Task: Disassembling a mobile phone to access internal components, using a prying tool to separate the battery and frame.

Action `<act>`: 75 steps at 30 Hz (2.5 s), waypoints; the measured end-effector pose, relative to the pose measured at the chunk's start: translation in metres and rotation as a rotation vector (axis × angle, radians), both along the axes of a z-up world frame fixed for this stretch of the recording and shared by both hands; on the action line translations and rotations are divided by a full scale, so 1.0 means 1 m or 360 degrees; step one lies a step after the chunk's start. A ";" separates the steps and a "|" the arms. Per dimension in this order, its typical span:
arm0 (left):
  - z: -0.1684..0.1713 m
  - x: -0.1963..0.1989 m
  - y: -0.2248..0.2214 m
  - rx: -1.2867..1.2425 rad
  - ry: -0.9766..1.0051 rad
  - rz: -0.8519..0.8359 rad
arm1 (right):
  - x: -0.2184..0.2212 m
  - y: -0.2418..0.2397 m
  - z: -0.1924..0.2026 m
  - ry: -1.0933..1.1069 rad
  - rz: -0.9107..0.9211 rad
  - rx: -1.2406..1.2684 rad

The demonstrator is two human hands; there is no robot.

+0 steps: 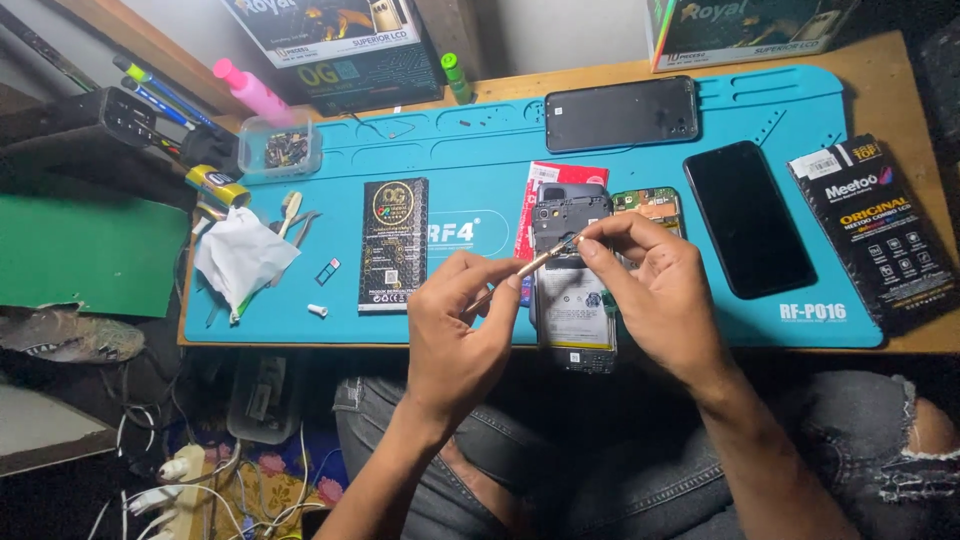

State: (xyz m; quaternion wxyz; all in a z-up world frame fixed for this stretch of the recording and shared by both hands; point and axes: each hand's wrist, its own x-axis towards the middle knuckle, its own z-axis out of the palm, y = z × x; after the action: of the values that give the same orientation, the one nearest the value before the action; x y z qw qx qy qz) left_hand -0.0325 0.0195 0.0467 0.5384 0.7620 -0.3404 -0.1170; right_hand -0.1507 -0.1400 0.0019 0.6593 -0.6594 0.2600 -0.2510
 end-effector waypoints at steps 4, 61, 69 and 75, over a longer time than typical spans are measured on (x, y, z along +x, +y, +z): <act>0.007 0.001 0.000 -0.0018 -0.0026 -0.0050 | 0.002 -0.004 -0.013 -0.0027 0.0001 -0.0002; 0.041 -0.004 -0.025 -0.0072 -0.0545 -0.0025 | -0.002 0.014 0.035 -0.0039 -0.0039 -0.0132; 0.044 -0.006 -0.028 -0.0042 -0.0462 -0.0092 | 0.001 0.014 0.039 -0.0060 -0.0052 -0.0121; 0.046 -0.006 -0.030 -0.0013 -0.0492 -0.0100 | 0.000 0.016 0.045 -0.0036 -0.0055 -0.0145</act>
State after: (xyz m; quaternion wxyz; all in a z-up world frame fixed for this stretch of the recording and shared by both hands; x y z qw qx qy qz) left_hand -0.0388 -0.0101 0.0924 0.4788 0.7576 -0.4433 -0.0137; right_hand -0.1507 -0.1236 0.0466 0.6270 -0.6812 0.2522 -0.2814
